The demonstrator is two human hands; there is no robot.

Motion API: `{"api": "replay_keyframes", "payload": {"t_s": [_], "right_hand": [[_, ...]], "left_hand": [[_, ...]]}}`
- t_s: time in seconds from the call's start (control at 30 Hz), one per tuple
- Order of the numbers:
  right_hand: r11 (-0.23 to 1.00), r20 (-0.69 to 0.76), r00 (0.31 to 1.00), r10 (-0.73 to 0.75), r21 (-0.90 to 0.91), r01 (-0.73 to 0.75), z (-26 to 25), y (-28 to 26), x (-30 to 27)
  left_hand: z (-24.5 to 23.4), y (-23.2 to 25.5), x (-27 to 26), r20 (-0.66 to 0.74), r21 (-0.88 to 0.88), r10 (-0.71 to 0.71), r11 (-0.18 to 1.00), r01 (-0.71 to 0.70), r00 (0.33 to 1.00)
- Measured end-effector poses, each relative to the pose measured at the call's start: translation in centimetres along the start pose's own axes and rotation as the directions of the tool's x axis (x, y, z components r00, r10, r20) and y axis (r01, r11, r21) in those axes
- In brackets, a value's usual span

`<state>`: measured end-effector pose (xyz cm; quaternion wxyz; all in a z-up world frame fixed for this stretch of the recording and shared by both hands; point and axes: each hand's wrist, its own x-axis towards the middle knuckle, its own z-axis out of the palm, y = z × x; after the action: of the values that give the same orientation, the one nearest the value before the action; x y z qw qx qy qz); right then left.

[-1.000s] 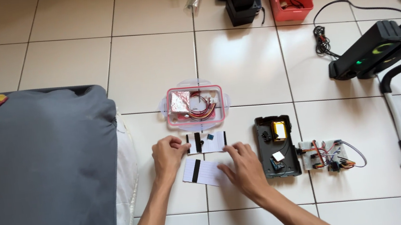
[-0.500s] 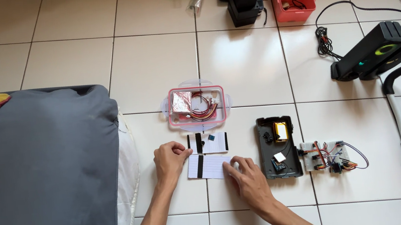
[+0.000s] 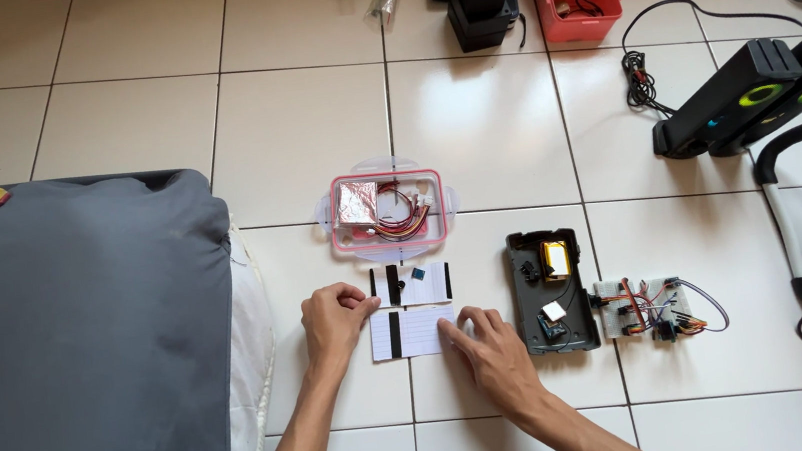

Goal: The recorder is organizing and inspecting various electronic components on the floor, including speakers, a multimeter, and circuit boards.

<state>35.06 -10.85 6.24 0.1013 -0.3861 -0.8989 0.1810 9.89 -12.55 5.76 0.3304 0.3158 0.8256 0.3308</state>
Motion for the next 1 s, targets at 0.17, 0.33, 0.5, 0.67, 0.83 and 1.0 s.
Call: {"api": "replay_keyframes", "payload": {"t_s": [0.17, 0.33, 0.5, 0.67, 0.83, 1.0], "right_hand": [[1.0, -0.024, 1.0, 0.01, 0.026, -0.009, 0.1, 0.0, 0.1], [0.994, -0.098, 0.995, 0.035, 0.11, -0.024, -0.8, -0.2, 0.7], [0.972, -0.225, 0.966, 0.124, 0.225, -0.072, -1.1, 2.6, 3.8], [0.863, -0.12, 0.905, 0.408, 0.375, -0.339, -3.1, 6.4, 13.0], [0.9, -0.101, 0.926, 0.364, 0.294, -0.322, -2.4, 9.6, 18.8], [0.823, -0.006, 0.91, 0.414, 0.431, -0.371, 4.1, 15.3, 20.1]], "left_hand": [[-0.3, 0.5, -0.1, 0.012, -0.036, -0.022, 0.999, 0.022, 1.0], [-0.4, -0.1, 0.7, 0.008, -0.108, -0.066, 0.992, 0.067, 0.998], [0.3, -3.6, 4.5, -0.171, -0.326, -0.116, 0.944, 0.055, 0.978], [0.4, -4.6, 8.6, -0.26, -0.397, -0.043, 0.915, -0.067, 0.965], [0.0, -2.3, 9.1, -0.262, -0.178, -0.001, 0.983, -0.047, 0.965], [1.0, -4.5, 10.0, -0.268, -0.043, 0.124, 0.989, -0.141, 0.955]]}}
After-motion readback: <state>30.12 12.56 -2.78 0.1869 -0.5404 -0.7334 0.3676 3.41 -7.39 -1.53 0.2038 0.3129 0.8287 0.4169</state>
